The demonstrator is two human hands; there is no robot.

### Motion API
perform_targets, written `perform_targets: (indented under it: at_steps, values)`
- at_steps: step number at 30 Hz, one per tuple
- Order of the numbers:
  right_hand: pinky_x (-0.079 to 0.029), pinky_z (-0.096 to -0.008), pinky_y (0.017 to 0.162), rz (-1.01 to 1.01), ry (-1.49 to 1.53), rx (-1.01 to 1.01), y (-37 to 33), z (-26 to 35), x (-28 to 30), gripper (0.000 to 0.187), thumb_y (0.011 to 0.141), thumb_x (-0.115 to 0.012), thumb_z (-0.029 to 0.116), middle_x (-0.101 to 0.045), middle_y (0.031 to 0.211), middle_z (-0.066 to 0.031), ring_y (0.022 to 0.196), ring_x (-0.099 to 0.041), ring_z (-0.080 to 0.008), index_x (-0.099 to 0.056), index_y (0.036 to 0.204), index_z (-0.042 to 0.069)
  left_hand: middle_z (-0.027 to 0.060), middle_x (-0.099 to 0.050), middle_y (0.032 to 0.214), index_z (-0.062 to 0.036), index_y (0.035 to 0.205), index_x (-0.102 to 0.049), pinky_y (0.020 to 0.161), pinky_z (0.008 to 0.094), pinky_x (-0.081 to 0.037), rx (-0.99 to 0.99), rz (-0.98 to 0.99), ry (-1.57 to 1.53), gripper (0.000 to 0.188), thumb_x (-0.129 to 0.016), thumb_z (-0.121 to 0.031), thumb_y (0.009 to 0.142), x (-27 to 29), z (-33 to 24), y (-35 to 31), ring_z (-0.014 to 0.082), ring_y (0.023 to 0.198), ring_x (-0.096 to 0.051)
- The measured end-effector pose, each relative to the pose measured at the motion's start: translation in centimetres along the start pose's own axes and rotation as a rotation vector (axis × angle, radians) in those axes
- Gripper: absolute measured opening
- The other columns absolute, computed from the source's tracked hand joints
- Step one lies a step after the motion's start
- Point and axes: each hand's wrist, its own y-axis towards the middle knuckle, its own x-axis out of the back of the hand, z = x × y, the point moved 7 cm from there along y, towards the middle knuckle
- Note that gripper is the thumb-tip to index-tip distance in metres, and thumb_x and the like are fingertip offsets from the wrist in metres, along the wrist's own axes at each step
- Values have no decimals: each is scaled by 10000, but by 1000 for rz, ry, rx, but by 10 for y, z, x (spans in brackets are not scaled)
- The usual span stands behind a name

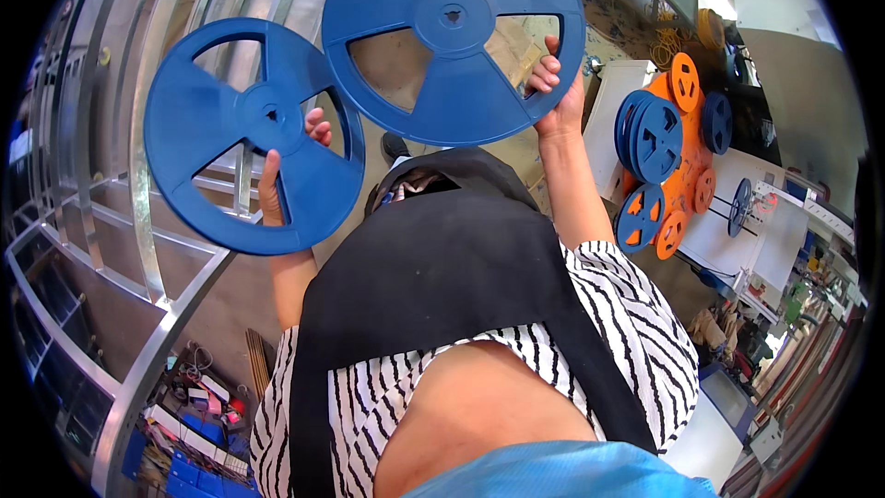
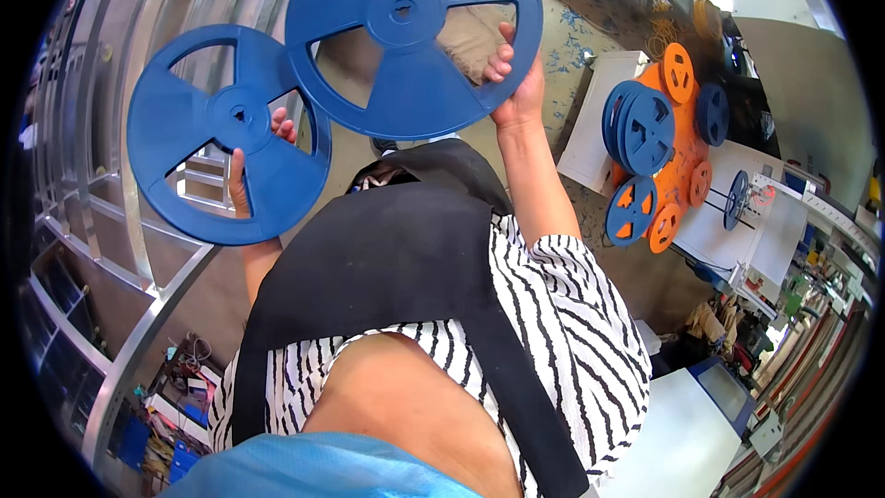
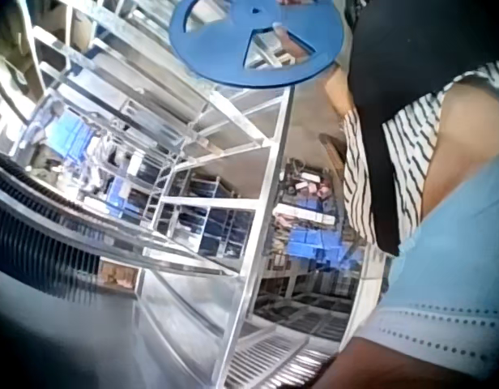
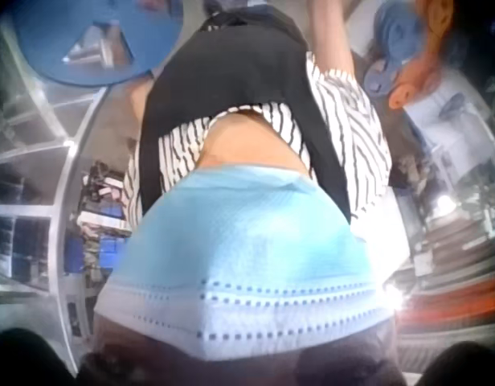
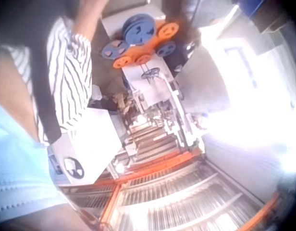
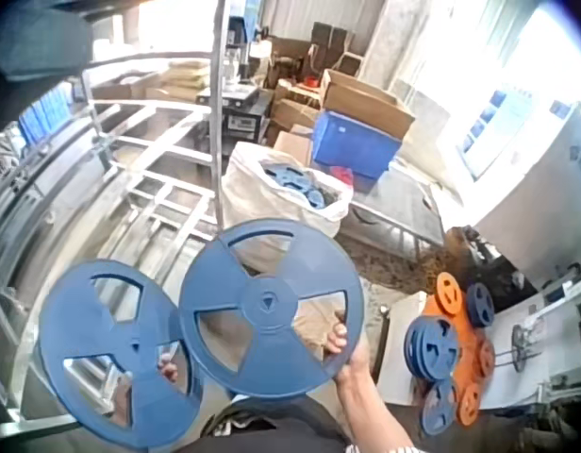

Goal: The person repeatedly picks up blue plastic spools from a pile on the floor and places them onto a metal rack. They handle the spools one at a time, occasionally inspecting them before stacking them on the rack.

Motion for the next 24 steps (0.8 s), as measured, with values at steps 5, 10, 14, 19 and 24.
perform_targets:
  at_steps: [5, 10, 14, 19, 24]
  values:
    - [-474, -218, 558, -53, 0, -26, 4, 5, 10, 386, 1009, -411, 297, -534, 759, -22, 621, -513, -96, -502, 1217, -15, 227, -491, 1313, -16, 1377, -372, 1028, 378, -421, -2, -102, -86, 507, -509, -247, 947, 9, 13, -2, 295, 1174, -535]
    - [-494, -226, 589, -101, -184, 16, 2, 13, -8, 436, 1010, -400, 358, -549, 787, -30, 659, -541, -104, -503, 1210, -16, 207, -571, 1207, -99, 1377, -369, 880, 310, -512, -75, -245, 165, 519, -582, -178, 910, 16, 30, 11, 263, 1061, -603]
    - [-513, -307, 657, 64, -661, 9, -27, -11, -79, 565, 1016, -295, 454, -612, 865, -92, 717, -596, -182, -490, 1231, -31, 138, -631, 1129, -52, 1242, -519, 921, 311, -457, -108, -211, 358, 439, -672, -229, 870, -14, 70, 36, 213, 1054, -600]
    - [-436, -379, 962, 735, -1488, 233, -90, -96, -147, 460, 954, -529, 227, -574, 1212, -227, 1130, -579, -317, -435, 1352, 15, 140, -502, 1301, -9, 1363, -370, 1044, 392, -390, -301, 279, 76, 741, -607, -498, 859, -69, 132, 56, 237, 1196, -502]
    - [-377, -405, 1048, 1180, -1319, 356, -120, -64, -163, 490, 887, -621, 201, -503, 1335, -191, 1276, -446, -361, -483, 1313, 4, 148, -494, 1307, -4, 1360, -370, 1072, 409, -359, -70, 272, -344, 840, -563, -619, 822, -118, 148, 48, 255, 1241, -467]
